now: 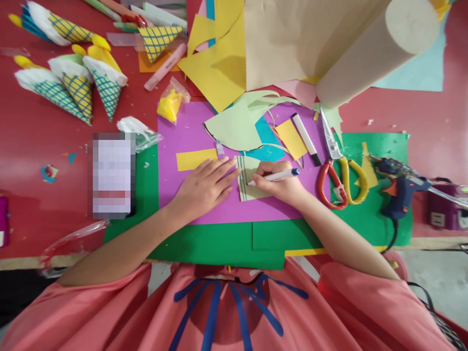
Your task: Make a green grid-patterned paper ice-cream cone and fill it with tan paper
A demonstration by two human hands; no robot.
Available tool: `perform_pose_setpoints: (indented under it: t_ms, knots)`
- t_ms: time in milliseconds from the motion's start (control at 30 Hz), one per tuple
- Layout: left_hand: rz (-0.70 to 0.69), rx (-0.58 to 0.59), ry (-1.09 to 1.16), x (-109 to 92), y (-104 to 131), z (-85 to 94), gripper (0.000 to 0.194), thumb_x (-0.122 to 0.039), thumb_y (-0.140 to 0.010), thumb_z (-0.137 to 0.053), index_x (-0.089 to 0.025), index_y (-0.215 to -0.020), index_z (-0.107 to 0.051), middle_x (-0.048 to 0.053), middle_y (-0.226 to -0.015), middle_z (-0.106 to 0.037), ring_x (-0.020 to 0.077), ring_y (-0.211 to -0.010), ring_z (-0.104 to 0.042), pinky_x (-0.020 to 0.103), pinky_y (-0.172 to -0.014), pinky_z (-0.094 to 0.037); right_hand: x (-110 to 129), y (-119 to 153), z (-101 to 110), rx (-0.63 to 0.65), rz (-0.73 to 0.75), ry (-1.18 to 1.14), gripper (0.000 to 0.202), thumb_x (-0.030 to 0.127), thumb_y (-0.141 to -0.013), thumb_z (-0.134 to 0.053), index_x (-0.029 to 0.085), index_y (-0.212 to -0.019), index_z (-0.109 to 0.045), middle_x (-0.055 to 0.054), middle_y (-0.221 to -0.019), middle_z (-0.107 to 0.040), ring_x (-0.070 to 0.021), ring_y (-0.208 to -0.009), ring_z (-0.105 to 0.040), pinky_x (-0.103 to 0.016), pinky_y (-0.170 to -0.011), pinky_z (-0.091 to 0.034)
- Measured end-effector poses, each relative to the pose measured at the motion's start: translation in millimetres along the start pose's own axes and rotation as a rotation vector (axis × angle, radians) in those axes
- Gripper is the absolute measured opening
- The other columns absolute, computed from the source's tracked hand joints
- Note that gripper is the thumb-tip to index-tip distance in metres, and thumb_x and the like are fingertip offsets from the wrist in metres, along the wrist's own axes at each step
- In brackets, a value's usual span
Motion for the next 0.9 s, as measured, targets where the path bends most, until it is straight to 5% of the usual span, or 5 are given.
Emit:
perform_pose_setpoints:
  t_ms: [900]
  knots:
    - [-0.008, 0.015, -0.022, -0.3, -0.3, 0.1, 0.042, -0.028, -0.098, -0.041, -0.015, -0.137, -0.05, 0.011, -0.146, -0.048, 0.0274, -0.135, -0.044, 0.045, -0.112, -0.035, 6.6, 2.9, -4.9, 0.16, 0.087, -0.006, 0.03, 0.021, -0.077, -0.056, 0.017, -0.052, -0.04, 0.007, -0.047, -0.037, -0.0037, -0.045, -0.03, -0.019, -0.043, -0.024]
Point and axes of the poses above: each hand's wrist, its own y-axis away from the middle knuckle, its own z-axis out of the back of the hand, x = y × z, the point moved 5 cm from there along -y, towards the middle knuckle
